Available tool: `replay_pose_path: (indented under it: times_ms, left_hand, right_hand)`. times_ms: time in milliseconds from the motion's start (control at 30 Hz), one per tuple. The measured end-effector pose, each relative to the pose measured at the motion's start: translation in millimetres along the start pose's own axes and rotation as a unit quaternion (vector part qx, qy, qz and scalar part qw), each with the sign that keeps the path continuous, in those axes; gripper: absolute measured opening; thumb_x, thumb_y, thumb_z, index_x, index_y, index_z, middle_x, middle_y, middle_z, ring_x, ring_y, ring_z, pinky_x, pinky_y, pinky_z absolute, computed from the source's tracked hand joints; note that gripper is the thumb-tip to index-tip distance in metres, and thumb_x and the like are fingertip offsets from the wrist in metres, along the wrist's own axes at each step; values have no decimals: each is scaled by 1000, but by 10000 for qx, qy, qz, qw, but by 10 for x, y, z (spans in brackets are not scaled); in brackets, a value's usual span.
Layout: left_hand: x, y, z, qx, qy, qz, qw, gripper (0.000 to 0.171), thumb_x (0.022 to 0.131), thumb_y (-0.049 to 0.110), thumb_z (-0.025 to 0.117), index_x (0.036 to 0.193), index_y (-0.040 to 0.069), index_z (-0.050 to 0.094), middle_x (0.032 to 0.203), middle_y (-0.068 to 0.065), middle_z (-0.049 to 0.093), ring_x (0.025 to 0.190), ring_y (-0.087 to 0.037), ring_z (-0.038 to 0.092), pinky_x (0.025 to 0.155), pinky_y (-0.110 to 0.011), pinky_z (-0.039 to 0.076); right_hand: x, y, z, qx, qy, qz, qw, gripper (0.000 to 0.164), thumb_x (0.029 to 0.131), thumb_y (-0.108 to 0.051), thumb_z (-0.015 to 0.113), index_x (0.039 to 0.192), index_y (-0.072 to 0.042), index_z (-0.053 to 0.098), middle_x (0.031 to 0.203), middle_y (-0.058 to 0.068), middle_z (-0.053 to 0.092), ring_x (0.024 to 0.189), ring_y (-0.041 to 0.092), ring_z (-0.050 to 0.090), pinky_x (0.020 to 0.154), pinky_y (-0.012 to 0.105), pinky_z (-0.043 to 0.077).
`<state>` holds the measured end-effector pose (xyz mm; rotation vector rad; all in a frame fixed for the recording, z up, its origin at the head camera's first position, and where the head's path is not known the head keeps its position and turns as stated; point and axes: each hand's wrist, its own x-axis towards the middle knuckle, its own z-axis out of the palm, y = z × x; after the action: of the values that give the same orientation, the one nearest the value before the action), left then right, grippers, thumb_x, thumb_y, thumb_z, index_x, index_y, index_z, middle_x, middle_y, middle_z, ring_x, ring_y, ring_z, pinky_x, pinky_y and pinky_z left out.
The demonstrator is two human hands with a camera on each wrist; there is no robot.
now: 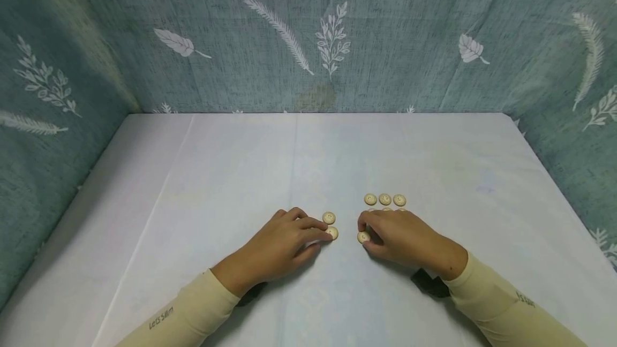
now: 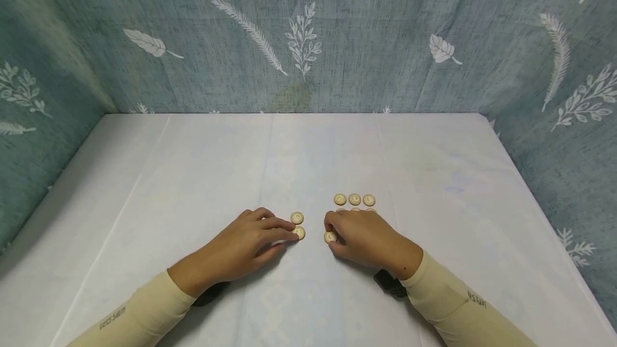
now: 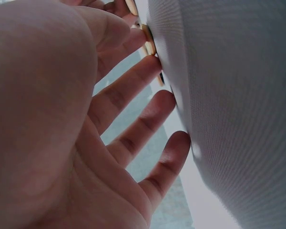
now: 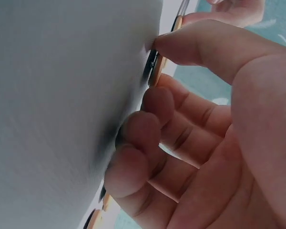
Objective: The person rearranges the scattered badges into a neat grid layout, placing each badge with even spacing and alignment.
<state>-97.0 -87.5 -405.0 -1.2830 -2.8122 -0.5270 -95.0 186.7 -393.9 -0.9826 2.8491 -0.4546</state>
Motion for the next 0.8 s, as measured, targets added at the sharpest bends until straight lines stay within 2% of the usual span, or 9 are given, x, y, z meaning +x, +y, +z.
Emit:
replay_pose_path:
  times_ms: [200, 333, 567, 800]
  left_hand:
    - [0, -1, 6, 13, 56, -23, 10000, 23, 98, 30, 64, 118, 32, 74, 126, 15, 68, 113, -11, 57, 85, -38, 44]
    - [-14, 7, 17, -9, -23, -33, 10000, 23, 98, 31, 64, 119, 31, 74, 126, 15, 68, 113, -11, 57, 85, -38, 44]
    - [-6, -2, 25, 37, 45, -14, 10000, 23, 98, 29, 65, 119, 31, 74, 126, 15, 68, 112, -12, 57, 85, -38, 44]
    - [-9, 0, 18, -13, 32, 0, 10000, 23, 97, 29, 65, 118, 31, 74, 126, 15, 68, 113, -12, 58, 85, -37, 44]
  right_hand:
    - [-14, 5, -32, -116, 78, -93, 9999, 16, 84, -16, 75, 94, -18, 63, 66, -16, 47, 60, -4, 40, 56, 18, 37]
    - [-33, 1, -53, -170, 8, 8, 9999, 16, 85, -18, 75, 94, -19, 63, 66, -16, 46, 60, -4, 39, 55, 18, 37]
    - [-30, 31, -97, -305, 93, 246, 9992, 14, 85, -19, 75, 92, -21, 63, 63, -17, 45, 57, -2, 40, 54, 21, 38]
    - [-47, 92, -143, -283, -32, 256, 9993, 17, 84, -16, 76, 94, -19, 63, 63, -16, 44, 58, -2, 39, 54, 21, 37]
